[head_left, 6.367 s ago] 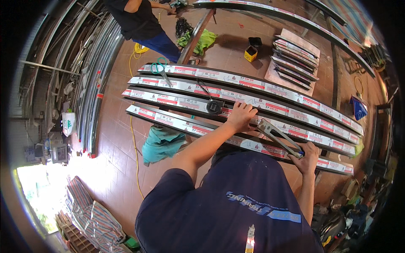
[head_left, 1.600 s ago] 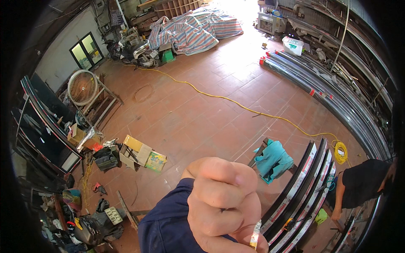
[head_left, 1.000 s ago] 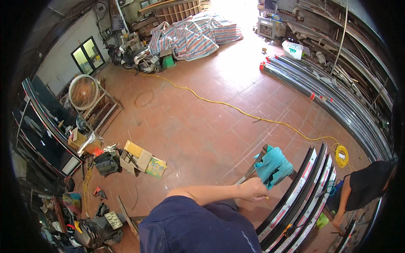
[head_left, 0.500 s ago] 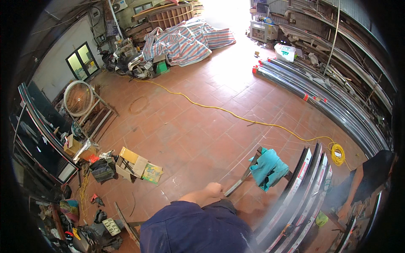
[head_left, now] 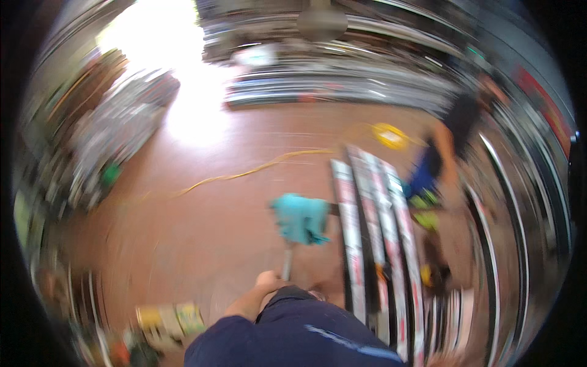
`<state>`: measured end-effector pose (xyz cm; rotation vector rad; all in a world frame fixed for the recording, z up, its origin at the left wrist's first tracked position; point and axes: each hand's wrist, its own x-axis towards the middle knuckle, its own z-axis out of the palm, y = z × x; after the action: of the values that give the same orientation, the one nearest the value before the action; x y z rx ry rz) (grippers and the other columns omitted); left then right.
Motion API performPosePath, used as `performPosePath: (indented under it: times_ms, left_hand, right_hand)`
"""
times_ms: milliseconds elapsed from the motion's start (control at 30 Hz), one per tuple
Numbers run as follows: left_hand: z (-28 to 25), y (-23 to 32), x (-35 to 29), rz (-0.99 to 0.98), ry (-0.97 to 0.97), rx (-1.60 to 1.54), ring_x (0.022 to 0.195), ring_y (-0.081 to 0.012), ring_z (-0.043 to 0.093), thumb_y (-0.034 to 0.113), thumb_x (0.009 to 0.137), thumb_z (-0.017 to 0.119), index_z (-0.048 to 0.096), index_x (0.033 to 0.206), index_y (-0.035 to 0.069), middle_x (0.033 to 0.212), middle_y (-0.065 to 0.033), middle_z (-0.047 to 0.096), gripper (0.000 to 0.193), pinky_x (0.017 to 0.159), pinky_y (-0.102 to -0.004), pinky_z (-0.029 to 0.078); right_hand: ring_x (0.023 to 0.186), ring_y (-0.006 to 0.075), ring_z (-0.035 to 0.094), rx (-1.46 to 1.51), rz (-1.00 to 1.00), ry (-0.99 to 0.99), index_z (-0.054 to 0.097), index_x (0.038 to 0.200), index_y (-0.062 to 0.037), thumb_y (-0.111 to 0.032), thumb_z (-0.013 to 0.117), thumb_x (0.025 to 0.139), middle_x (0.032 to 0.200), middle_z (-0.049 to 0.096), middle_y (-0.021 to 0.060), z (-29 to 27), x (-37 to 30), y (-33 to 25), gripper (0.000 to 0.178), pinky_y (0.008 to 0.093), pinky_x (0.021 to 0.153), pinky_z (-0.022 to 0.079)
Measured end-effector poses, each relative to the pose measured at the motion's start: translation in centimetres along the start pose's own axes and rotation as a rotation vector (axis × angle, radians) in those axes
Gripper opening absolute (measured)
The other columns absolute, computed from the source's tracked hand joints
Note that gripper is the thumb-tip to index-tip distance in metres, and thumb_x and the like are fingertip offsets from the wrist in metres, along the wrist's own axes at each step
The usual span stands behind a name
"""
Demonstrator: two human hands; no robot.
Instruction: The person measures and marks several long metal frames laid on a workbench using a tape measure and a blue marker. The person repeatedly positions the tape measure, marks points along the frames, and repositions the tape for additional marks. Another person is visible in the background handling metal pieces.
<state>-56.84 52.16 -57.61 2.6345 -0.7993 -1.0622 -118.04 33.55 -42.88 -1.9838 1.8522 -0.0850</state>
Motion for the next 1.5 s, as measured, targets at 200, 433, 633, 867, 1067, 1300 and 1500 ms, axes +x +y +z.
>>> performPosePath:
  times_ms: [200,433,633,867,1067,1300,1500]
  left_hand:
    - [1.7,1.7,3.1,0.215,0.046,0.191,0.104,-0.0393,0.084,0.047,0.096,0.081,0.092,0.109,0.019,0.105,-0.0181,0.087,0.033,0.093,-0.0528,0.066]
    - [-0.6,12.0,2.2,0.835,0.192,-0.106,0.083,-0.0378,0.082,0.032,0.095,0.087,0.091,0.104,0.017,0.089,-0.0123,0.084,0.018,0.076,-0.0492,0.065]
    - [-1.0,29.5,-1.9,1.596,0.172,-0.157,0.078,-0.0340,0.078,0.020,0.096,0.086,0.088,0.104,0.014,0.085,-0.0088,0.081,0.010,0.068,-0.0482,0.057]
    - [6.2,37.9,-5.5,1.833,-0.147,-0.308,0.082,-0.0318,0.078,0.014,0.094,0.089,0.084,0.104,0.013,0.089,-0.0067,0.080,0.012,0.073,-0.0454,0.059]
    - [7.5,36.3,-5.7,1.855,-0.247,-0.193,0.083,-0.0324,0.078,0.016,0.095,0.089,0.084,0.106,0.011,0.091,-0.0072,0.081,0.013,0.075,-0.0466,0.060]
    - [6.9,34.2,-5.0,1.781,-0.186,-0.224,0.080,-0.0338,0.076,0.016,0.094,0.089,0.085,0.103,0.012,0.089,-0.0086,0.080,0.011,0.074,-0.0480,0.058]
    - [6.8,32.1,-4.3,1.420,-0.354,-0.334,0.084,-0.0227,0.081,0.018,0.100,0.088,0.087,0.113,0.006,0.096,-0.0109,0.085,0.018,0.075,-0.0382,0.062]
  right_hand:
    - [0.131,0.0439,0.072,0.103,0.145,0.034,0.070,0.148,0.0038,-0.063,0.104,0.066,0.144,0.071,0.0276,2.9,-8.7,3.6,0.111,0.0502,0.112,0.060]
    - [0.129,0.0368,0.075,0.092,0.206,0.058,0.076,0.144,-0.0002,-0.062,0.104,0.063,0.142,0.075,0.0201,1.2,-8.5,0.9,0.106,0.0459,0.111,0.062]
    - [0.128,0.0359,0.075,0.098,0.226,0.035,0.076,0.145,-0.0018,-0.062,0.104,0.061,0.142,0.075,0.0174,1.5,-8.5,1.0,0.107,0.0454,0.111,0.062]
    - [0.128,0.0359,0.075,0.088,0.255,0.055,0.077,0.145,-0.0025,-0.061,0.104,0.060,0.142,0.076,0.0175,1.3,-8.7,0.7,0.107,0.0446,0.112,0.062]
    - [0.128,0.0360,0.076,0.126,0.255,0.084,0.077,0.145,-0.0027,-0.059,0.105,0.058,0.141,0.077,0.0172,1.7,-8.6,0.9,0.107,0.0439,0.113,0.061]
    - [0.129,0.0357,0.076,0.127,0.284,0.065,0.078,0.144,-0.0027,-0.059,0.105,0.058,0.142,0.077,0.0175,1.2,-8.7,0.4,0.106,0.0445,0.112,0.062]
    - [0.131,0.0358,0.076,0.110,0.282,0.045,0.077,0.146,-0.0017,-0.060,0.105,0.059,0.148,0.075,0.0190,1.2,-8.5,0.5,0.108,0.0441,0.115,0.061]
